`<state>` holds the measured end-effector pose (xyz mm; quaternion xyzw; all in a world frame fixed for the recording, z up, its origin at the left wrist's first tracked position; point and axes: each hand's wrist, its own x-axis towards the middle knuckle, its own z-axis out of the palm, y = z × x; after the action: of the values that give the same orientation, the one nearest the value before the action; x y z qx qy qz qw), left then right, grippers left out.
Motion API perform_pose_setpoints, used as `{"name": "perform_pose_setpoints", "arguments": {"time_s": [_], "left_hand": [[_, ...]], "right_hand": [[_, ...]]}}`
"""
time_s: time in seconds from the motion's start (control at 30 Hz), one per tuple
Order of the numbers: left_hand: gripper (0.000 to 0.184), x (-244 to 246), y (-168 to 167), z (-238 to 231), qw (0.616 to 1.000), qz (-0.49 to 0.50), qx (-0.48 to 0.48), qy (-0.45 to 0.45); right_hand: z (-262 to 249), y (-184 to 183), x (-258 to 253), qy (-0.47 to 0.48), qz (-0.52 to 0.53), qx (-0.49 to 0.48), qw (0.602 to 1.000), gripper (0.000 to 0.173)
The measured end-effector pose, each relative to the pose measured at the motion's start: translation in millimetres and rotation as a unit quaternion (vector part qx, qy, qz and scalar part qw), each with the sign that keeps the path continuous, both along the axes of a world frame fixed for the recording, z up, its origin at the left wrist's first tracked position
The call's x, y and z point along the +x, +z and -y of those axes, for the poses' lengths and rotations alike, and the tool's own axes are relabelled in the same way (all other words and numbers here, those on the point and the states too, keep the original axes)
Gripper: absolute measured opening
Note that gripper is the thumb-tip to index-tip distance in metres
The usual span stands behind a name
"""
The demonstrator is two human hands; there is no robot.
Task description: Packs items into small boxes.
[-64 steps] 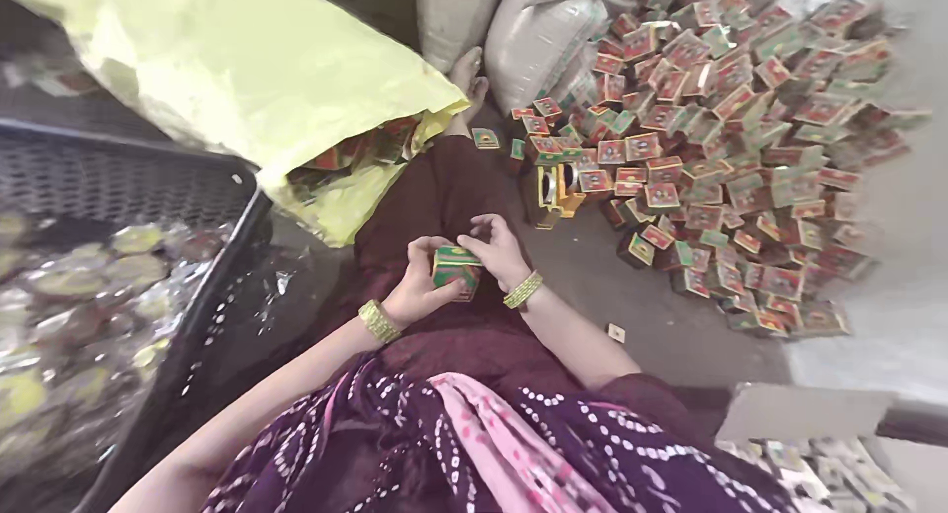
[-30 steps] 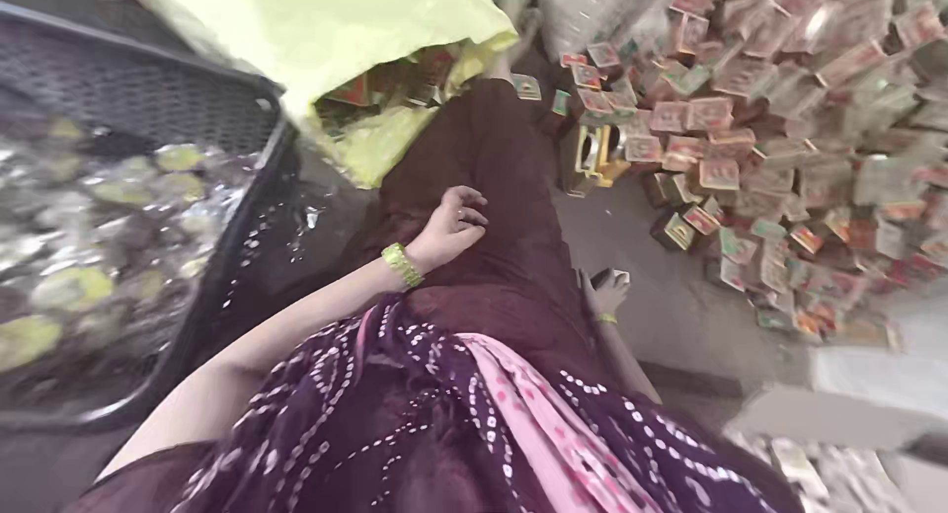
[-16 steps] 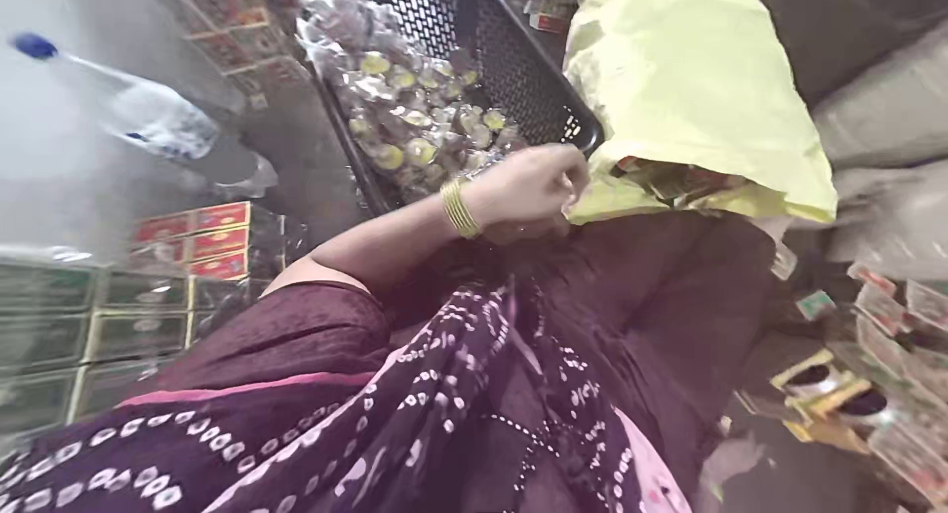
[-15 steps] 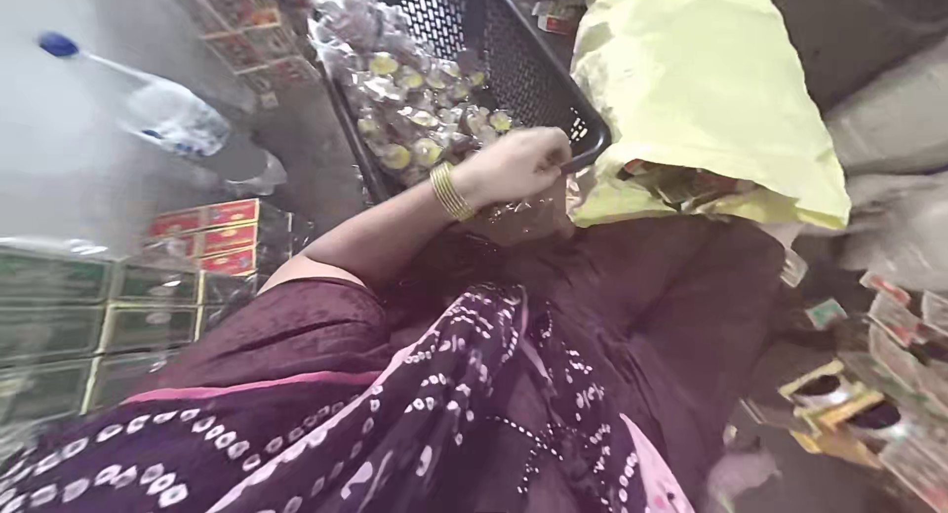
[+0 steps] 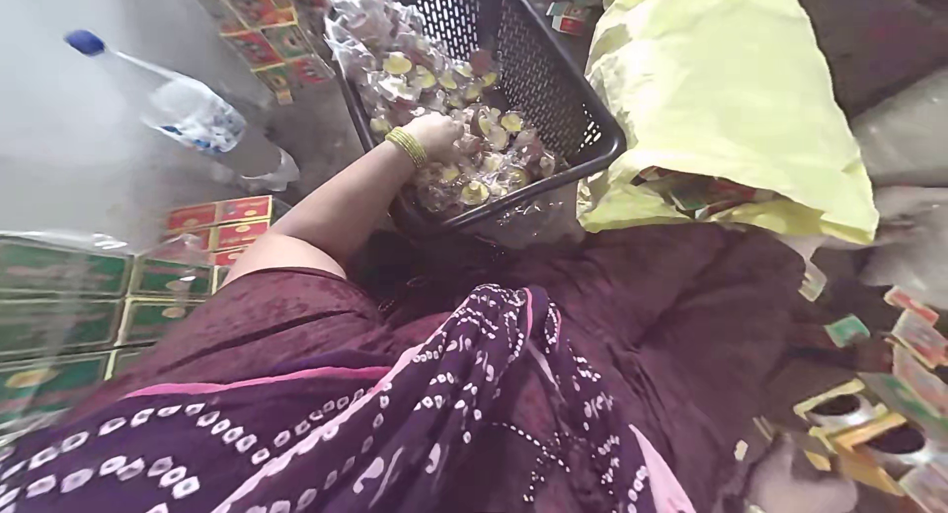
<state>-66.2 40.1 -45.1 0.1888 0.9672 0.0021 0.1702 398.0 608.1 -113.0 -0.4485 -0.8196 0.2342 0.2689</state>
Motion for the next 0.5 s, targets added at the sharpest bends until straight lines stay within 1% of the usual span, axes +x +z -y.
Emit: {"name": "perform_pose_setpoints", "arguments": {"time_s": [0.1, 0.17, 0.23, 0.3, 0.37, 0.4, 0.47, 0.5], "left_hand": [[0.030, 6.3, 5.7, -4.8, 0.998, -0.017, -0.053, 0.000], [0.027, 12.4, 17.2, -7.8, 0.996, -0.012, -0.092, -0.009], [0.022, 19.0, 27.0, -6.9, 0.995, -0.016, -0.098, -0.023], [0.016, 20.4, 41.3, -6.3, 0.996, 0.008, -0.080, -0.035], [0.017, 26.0, 62.5, -7.9, 0.995, 0.051, -0.065, -0.048], [0.017, 27.4, 63.9, -2.5, 0.996, 0.034, -0.044, -0.074], [0.013, 23.9, 51.6, 14.5, 0.984, -0.079, 0.044, -0.152], [0.015, 27.4, 63.8, 8.8, 0.986, -0.068, 0.058, -0.138]], "right_hand": [[9.9, 9.4, -8.6, 0.016, -0.021, 0.011, 1.000, 0.066], [17.3, 20.0, -15.1, 0.017, -0.032, 0.004, 0.999, 0.064], [23.6, 36.2, -23.3, 0.017, -0.045, -0.007, 0.999, 0.065], [25.0, 51.2, -36.9, 0.029, -0.064, -0.007, 0.997, 0.065], [23.2, 62.1, -52.9, 0.060, -0.084, 0.000, 0.995, 0.066], [22.5, 66.8, -62.2, 0.084, -0.096, 0.005, 0.992, 0.066], [24.1, 74.2, -82.7, 0.139, -0.116, 0.034, 0.983, 0.063], [27.8, 76.8, -93.8, 0.174, -0.127, 0.048, 0.975, 0.060]]}}
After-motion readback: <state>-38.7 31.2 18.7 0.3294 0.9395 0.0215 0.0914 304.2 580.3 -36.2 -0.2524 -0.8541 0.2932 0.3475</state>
